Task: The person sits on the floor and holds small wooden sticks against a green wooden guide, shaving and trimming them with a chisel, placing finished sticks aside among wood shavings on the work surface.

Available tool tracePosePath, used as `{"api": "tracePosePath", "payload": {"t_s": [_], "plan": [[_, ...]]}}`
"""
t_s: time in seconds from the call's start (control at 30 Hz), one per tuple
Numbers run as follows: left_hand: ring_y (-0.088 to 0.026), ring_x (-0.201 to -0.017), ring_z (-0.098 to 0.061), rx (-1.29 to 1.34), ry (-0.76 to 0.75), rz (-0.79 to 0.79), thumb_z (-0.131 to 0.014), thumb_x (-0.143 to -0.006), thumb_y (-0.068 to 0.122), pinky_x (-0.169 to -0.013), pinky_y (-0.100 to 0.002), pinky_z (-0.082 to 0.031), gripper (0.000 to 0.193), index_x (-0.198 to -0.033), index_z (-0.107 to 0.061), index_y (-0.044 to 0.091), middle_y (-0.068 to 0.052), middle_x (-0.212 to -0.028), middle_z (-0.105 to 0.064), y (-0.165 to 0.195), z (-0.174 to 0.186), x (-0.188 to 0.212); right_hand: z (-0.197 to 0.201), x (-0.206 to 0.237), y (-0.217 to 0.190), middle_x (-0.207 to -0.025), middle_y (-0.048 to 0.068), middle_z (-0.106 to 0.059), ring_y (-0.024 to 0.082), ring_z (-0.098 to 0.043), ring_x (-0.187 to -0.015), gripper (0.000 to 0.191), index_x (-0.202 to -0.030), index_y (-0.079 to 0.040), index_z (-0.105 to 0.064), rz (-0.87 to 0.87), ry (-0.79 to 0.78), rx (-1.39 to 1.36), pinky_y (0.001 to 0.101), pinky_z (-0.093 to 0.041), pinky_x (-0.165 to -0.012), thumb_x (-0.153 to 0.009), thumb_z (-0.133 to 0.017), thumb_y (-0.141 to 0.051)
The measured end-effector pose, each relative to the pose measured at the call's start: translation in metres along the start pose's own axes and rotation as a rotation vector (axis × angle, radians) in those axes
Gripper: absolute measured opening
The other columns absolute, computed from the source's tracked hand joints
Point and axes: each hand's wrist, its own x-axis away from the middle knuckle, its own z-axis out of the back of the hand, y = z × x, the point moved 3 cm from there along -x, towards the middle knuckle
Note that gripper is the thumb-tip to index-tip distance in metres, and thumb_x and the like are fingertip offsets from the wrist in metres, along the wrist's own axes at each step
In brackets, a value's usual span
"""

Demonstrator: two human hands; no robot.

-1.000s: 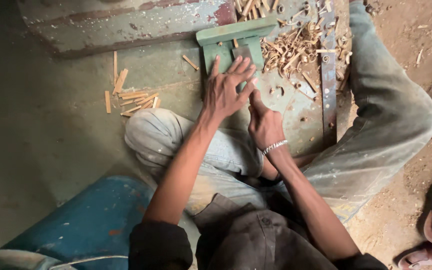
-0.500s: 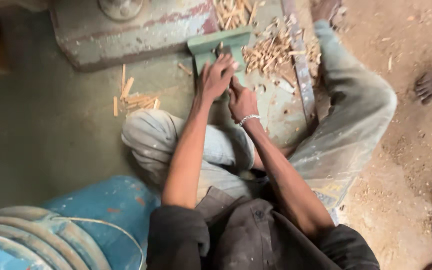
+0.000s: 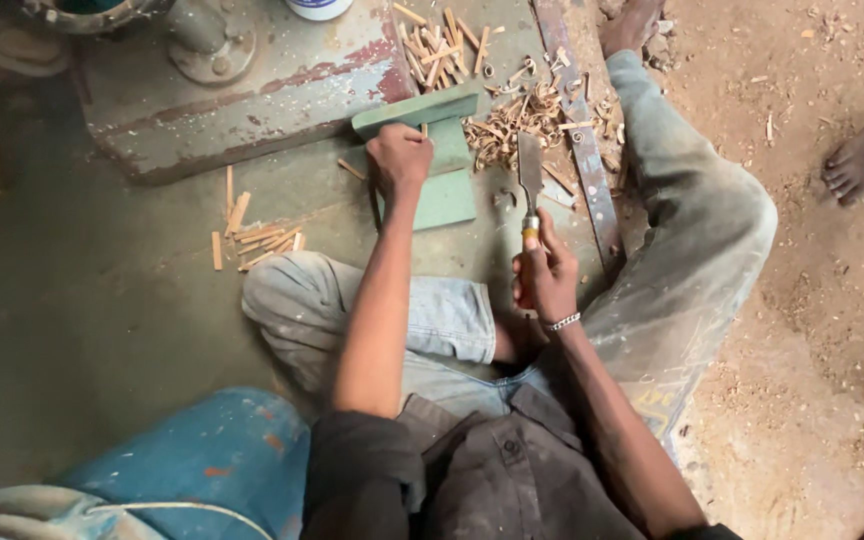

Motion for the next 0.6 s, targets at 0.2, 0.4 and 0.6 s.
{"api": "tracePosePath", "payload": {"t_s": [0.2,0.4,0.6], "plan": [[-0.009,-0.078,-0.071,0.683,-0.06,-0.23,-0.079,-0.089,0.008,-0.071,-0.025,-0.057,0.013,-0.102,-0.076,0.004,-0.003,-0.088,-0.077,-0.017,0.006,0.016,-0.011,-0.015,0.002,-0.07,0.0,-0.059,0.008,-0.05,-0.043,0.057,-0.16,-0.018,-0.04,0.048,-0.031,-0.004,0.0257,-0.043,-0.038,-0.106,-0.055,-0.025],[-0.008,-0.094,-0.071,0.652,-0.031,-0.367,-0.077,-0.091,0.007,-0.07,-0.024,-0.055,0.015,-0.105,-0.072,0.006,-0.001,-0.103,-0.074,-0.013,0.028,0.055,-0.013,-0.012,0.011,-0.071,0.0,-0.057,0.007,-0.05,-0.044,0.058,-0.162,-0.017,-0.038,0.044,-0.054,0.011,0.0253,-0.043,-0.039,-0.106,-0.055,-0.023],[-0.01,-0.078,-0.069,0.733,-0.026,-0.204,-0.077,-0.092,0.01,-0.067,-0.024,-0.053,0.013,-0.101,-0.07,0.006,-0.003,-0.092,-0.074,-0.011,0.016,0.029,-0.012,-0.015,0.012,-0.07,0.001,-0.059,0.008,-0.052,-0.043,0.059,-0.161,-0.017,-0.036,0.042,-0.053,0.01,0.0254,-0.044,-0.038,-0.106,-0.054,-0.023]]}}
